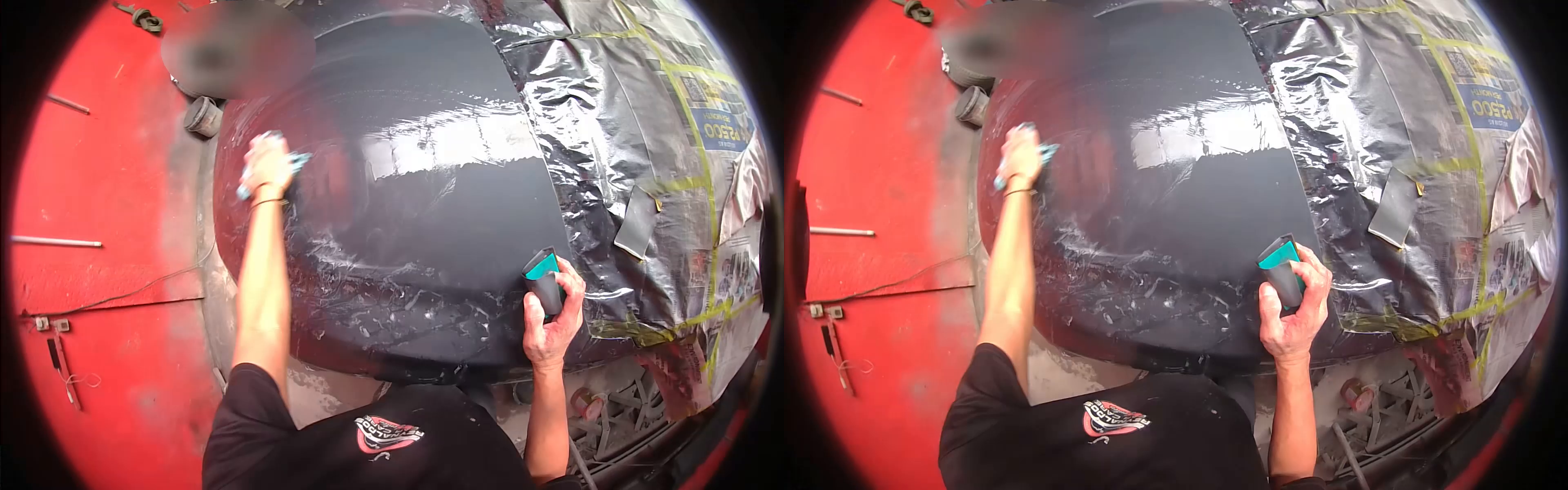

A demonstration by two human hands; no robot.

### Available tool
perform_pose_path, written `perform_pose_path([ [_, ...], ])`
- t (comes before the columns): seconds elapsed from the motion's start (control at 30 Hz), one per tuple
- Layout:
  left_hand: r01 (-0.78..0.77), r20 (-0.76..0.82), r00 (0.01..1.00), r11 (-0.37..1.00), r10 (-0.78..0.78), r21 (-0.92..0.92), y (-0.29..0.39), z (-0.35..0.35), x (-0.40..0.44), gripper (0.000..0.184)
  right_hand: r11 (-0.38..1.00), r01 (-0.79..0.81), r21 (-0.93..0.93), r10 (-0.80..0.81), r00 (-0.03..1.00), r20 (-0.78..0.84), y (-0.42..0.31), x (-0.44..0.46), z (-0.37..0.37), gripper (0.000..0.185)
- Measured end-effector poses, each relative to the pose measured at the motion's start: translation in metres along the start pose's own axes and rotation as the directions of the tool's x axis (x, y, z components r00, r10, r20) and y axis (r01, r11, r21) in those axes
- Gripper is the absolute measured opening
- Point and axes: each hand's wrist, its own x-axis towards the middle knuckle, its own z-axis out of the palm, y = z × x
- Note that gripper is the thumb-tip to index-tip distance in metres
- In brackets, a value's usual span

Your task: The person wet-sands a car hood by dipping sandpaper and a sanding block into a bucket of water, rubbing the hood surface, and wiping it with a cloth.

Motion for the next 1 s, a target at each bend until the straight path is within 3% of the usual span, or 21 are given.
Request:
perform_pose_path([
  [0.03, 0.039, 0.006, 0.999, 0.997, -0.039, -0.064, 0.068, -0.052, -0.009, 0.053, 1.0, -0.004, 0.019, 0.004, 1.0, -0.015, 0.003, -0.002, 0.0, 0.047],
  [0.07, -0.013, 0.017, 1.0, 0.999, 0.014, -0.032, 0.115, -0.05, -0.009, 0.073, 0.999, -0.006, 0.035, 0.007, 1.0, -0.026, 0.005, -0.004, 0.0, 0.047],
  [0.1, -0.138, -0.138, 0.98, 0.99, 0.14, 0.029, 0.167, -0.037, -0.006, 0.077, 0.998, -0.02, 0.061, 0.023, 0.999, -0.047, 0.008, -0.005, 0.0, 0.047],
  [0.13, -0.135, -0.068, 0.99, 0.973, 0.125, -0.185, 0.229, -0.09, -0.031, 0.08, 0.996, -0.037, 0.084, 0.042, 0.997, -0.066, 0.01, -0.008, 0.0, 0.047],
  [0.17, -0.235, -0.134, 0.968, 0.957, 0.214, -0.168, 0.282, -0.097, -0.049, 0.08, 0.993, -0.052, 0.106, 0.061, 0.995, -0.083, 0.011, -0.011, -0.001, 0.047],
  [0.2, -0.302, -0.093, 0.95, 0.952, 0.297, -0.05, 0.33, -0.114, -0.067, 0.08, 0.988, -0.08, 0.132, 0.095, 0.989, -0.111, 0.011, -0.015, -0.002, 0.048],
  [0.27, -0.394, -0.092, 0.918, 0.865, 0.385, -0.31, 0.385, -0.144, -0.112, 0.075, 0.975, -0.135, 0.177, 0.165, 0.971, -0.172, 0.018, -0.022, -0.004, 0.049],
  [0.3, -0.433, -0.061, 0.883, 0.758, 0.465, -0.487, 0.384, -0.171, -0.142, 0.072, 0.961, -0.168, 0.219, 0.213, 0.957, -0.198, 0.019, -0.024, -0.004, 0.05],
  [0.37, -0.472, -0.213, 0.874, 0.655, 0.437, -0.59, 0.369, -0.166, -0.182, 0.068, 0.94, -0.194, 0.28, 0.26, 0.939, -0.224, 0.025, -0.027, -0.003, 0.05],
  [0.43, -0.43, -0.149, 0.891, 0.693, 0.429, -0.578, 0.318, -0.157, -0.189, 0.07, 0.955, -0.175, 0.241, 0.223, 0.956, -0.19, 0.02, -0.023, -0.003, 0.049],
  [0.53, -0.224, -0.208, 0.964, 0.926, 0.165, -0.305, 0.202, -0.11, -0.166, 0.072, 0.966, -0.129, 0.225, 0.163, 0.977, -0.14, 0.015, -0.019, 0.0, 0.046],
  [0.6, 0.025, 0.022, 0.999, 0.993, -0.022, -0.113, 0.104, -0.077, -0.138, 0.074, 0.97, -0.097, 0.222, 0.121, 0.988, -0.097, 0.012, -0.013, 0.001, 0.045],
  [0.63, 0.101, 0.017, 0.995, 0.975, -0.1, -0.196, 0.05, -0.033, -0.128, 0.072, 0.978, -0.075, 0.192, 0.091, 0.993, -0.075, 0.011, -0.011, 0.001, 0.045],
  [0.67, 0.17, 0.109, 0.982, 0.978, -0.157, -0.123, 0.0, 0.005, -0.119, 0.073, 0.981, -0.062, 0.186, 0.078, 0.994, -0.082, 0.012, -0.009, 0.002, 0.044],
  [0.7, 0.319, 0.191, 0.941, 0.924, -0.281, -0.21, -0.034, 0.03, -0.121, 0.073, 0.982, -0.05, 0.183, 0.067, 0.994, -0.087, 0.012, -0.009, 0.002, 0.044],
  [0.73, 0.424, 0.275, 0.894, 0.866, -0.353, -0.265, -0.027, 0.003, -0.134, 0.073, 0.987, -0.044, 0.157, 0.058, 0.995, -0.085, 0.01, -0.008, 0.001, 0.045],
  [0.77, 0.262, 0.139, 0.96, 0.954, -0.242, -0.146, -0.063, 0.087, -0.132, 0.073, 0.986, -0.034, 0.165, 0.05, 0.994, -0.095, 0.01, -0.007, 0.001, 0.045],
  [0.83, 0.228, 0.081, 0.97, 0.974, -0.228, 0.005, 0.007, 0.061, -0.165, 0.073, 0.982, -0.03, 0.186, 0.049, 0.994, -0.097, 0.008, -0.006, -0.002, 0.046],
  [0.9, 0.127, -0.091, 0.984, 0.962, -0.152, -0.241, 0.127, -0.029, -0.213, 0.067, 0.973, -0.04, 0.228, 0.069, 0.99, -0.12, 0.006, -0.006, -0.004, 0.044],
  [0.97, -0.01, 0.044, 0.999, 0.99, 0.016, -0.139, 0.216, -0.117, -0.252, 0.071, 0.936, -0.099, 0.339, 0.137, 0.987, -0.09, 0.006, -0.007, -0.004, 0.044],
  [1.0, -0.105, -0.019, 0.994, 0.96, 0.104, -0.26, 0.246, -0.126, -0.264, 0.072, 0.924, -0.154, 0.351, 0.183, 0.982, -0.05, 0.006, -0.007, -0.008, 0.045],
])
